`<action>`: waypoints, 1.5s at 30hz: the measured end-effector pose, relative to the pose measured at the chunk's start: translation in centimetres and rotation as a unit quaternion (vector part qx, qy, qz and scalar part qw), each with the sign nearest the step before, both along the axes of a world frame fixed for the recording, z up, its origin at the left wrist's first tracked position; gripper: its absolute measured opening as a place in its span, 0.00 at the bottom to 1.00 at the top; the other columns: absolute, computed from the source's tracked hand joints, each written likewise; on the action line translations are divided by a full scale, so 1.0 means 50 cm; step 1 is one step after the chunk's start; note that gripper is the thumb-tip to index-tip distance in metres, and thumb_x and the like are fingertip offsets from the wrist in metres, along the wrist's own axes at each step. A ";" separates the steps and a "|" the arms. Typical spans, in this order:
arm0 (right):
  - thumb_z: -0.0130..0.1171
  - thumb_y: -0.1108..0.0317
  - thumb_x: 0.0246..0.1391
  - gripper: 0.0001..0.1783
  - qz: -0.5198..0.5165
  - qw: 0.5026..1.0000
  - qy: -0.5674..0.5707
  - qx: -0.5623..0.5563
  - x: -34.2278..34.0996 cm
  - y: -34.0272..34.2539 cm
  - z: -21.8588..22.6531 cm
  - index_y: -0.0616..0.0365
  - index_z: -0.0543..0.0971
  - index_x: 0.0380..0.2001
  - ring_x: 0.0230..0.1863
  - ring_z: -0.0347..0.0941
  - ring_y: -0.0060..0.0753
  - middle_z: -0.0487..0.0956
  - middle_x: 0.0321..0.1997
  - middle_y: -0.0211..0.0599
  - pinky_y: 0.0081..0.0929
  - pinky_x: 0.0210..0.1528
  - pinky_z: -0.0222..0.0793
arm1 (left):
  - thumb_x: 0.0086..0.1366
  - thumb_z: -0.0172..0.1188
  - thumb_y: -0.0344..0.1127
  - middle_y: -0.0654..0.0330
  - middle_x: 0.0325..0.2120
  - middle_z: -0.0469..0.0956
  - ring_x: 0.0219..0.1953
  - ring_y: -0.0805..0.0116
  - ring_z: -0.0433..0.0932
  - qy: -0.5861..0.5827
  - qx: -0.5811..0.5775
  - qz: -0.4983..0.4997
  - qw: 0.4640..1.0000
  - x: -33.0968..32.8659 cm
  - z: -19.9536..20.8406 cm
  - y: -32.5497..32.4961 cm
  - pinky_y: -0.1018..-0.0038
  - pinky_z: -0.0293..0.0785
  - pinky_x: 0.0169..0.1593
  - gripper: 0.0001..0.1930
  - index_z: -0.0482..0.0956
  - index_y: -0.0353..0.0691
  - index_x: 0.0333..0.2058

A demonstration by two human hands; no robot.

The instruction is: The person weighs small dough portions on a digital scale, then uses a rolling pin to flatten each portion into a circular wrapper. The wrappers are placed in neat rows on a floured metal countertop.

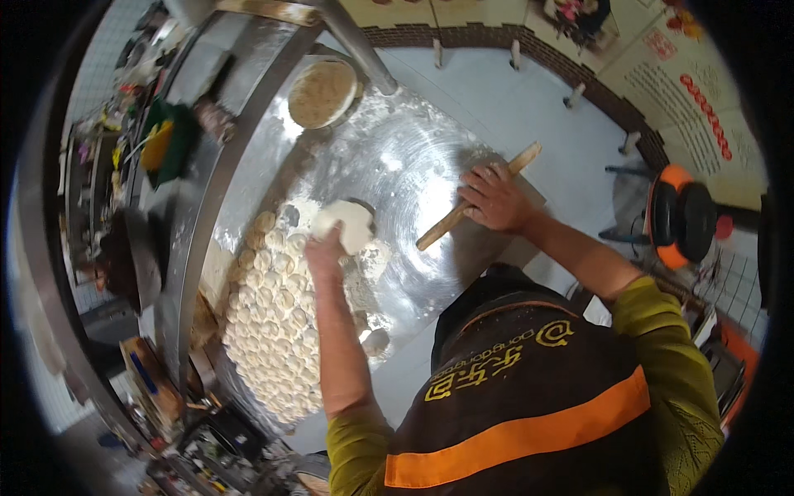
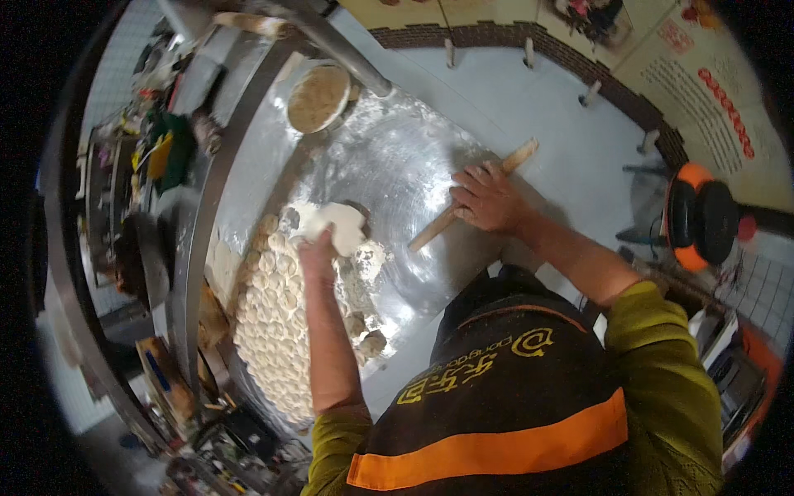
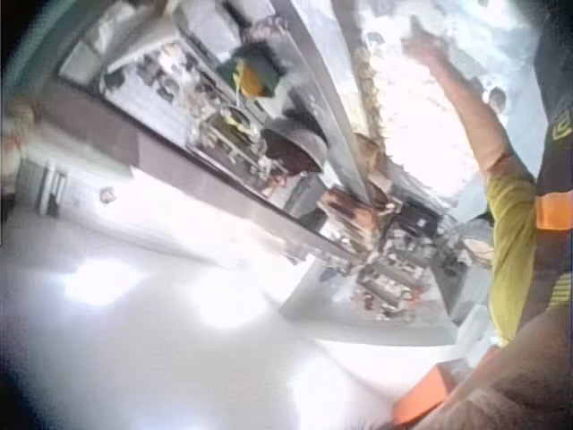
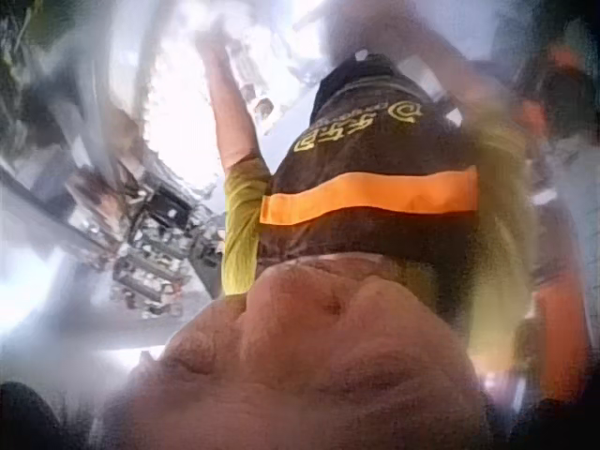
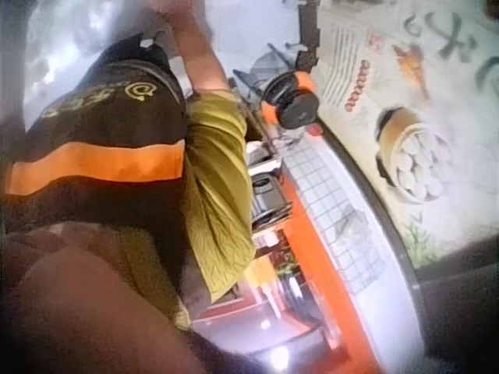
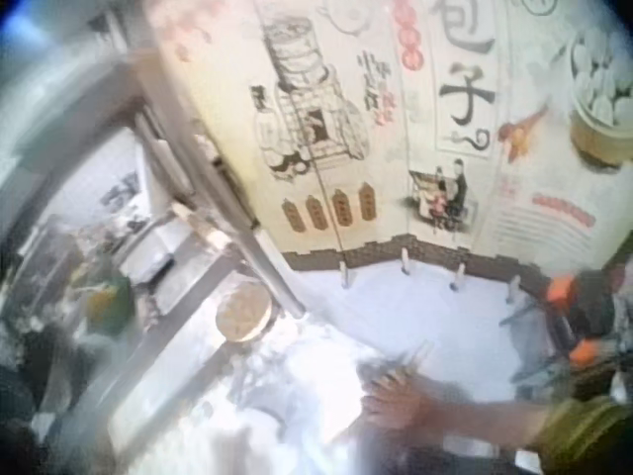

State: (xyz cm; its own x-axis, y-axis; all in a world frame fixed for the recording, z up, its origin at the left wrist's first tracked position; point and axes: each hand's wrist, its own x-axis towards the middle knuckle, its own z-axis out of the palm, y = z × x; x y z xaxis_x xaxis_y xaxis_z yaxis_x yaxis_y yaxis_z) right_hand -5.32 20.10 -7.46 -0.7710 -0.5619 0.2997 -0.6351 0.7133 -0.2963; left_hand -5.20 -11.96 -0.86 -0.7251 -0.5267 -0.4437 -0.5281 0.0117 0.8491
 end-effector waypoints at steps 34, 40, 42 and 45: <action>0.66 0.56 0.29 0.31 -0.045 0.967 -0.232 0.097 -0.050 -0.002 0.065 0.56 0.73 0.41 0.50 0.63 0.38 0.69 0.47 0.36 0.44 0.48 0.58 | 0.50 0.61 0.31 0.51 0.33 0.74 0.29 0.58 0.74 0.062 -0.192 0.089 0.975 -0.987 -0.139 -0.191 0.65 0.73 0.29 0.15 0.73 0.30 0.36; 0.64 0.56 0.31 0.30 -0.051 0.966 -0.234 0.097 -0.050 -0.004 0.060 0.57 0.72 0.42 0.49 0.63 0.39 0.69 0.47 0.38 0.45 0.48 0.59 | 0.49 0.62 0.31 0.52 0.27 0.74 0.20 0.62 0.73 0.118 -0.134 0.023 0.984 -0.884 -0.125 -0.188 0.67 0.71 0.19 0.11 0.75 0.29 0.29; 0.62 0.57 0.31 0.30 -0.053 0.961 -0.249 0.105 -0.051 -0.009 0.062 0.59 0.72 0.41 0.49 0.63 0.40 0.69 0.47 0.39 0.44 0.47 0.59 | 0.50 0.61 0.31 0.53 0.26 0.74 0.21 0.62 0.72 0.138 -0.119 -0.016 0.983 -0.846 -0.123 -0.222 0.66 0.70 0.20 0.09 0.75 0.31 0.28; 0.58 0.59 0.30 0.30 -0.047 0.974 -0.211 0.068 -0.052 -0.006 0.060 0.62 0.71 0.41 0.47 0.63 0.42 0.68 0.46 0.41 0.42 0.48 0.59 | 0.53 0.58 0.32 0.55 0.34 0.74 0.36 0.61 0.74 0.162 -0.146 -0.088 0.972 -0.748 -0.111 -0.284 0.67 0.73 0.37 0.13 0.75 0.33 0.37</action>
State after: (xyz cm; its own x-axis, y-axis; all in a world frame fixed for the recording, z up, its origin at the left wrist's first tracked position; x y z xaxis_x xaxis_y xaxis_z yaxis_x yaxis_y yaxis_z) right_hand -7.94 19.81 -4.46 -0.8590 -0.4957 -0.1277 -0.4075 0.8131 -0.4157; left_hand -42.58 -26.14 -6.40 -0.8920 -0.4513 -0.0276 -0.2023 0.3438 0.9170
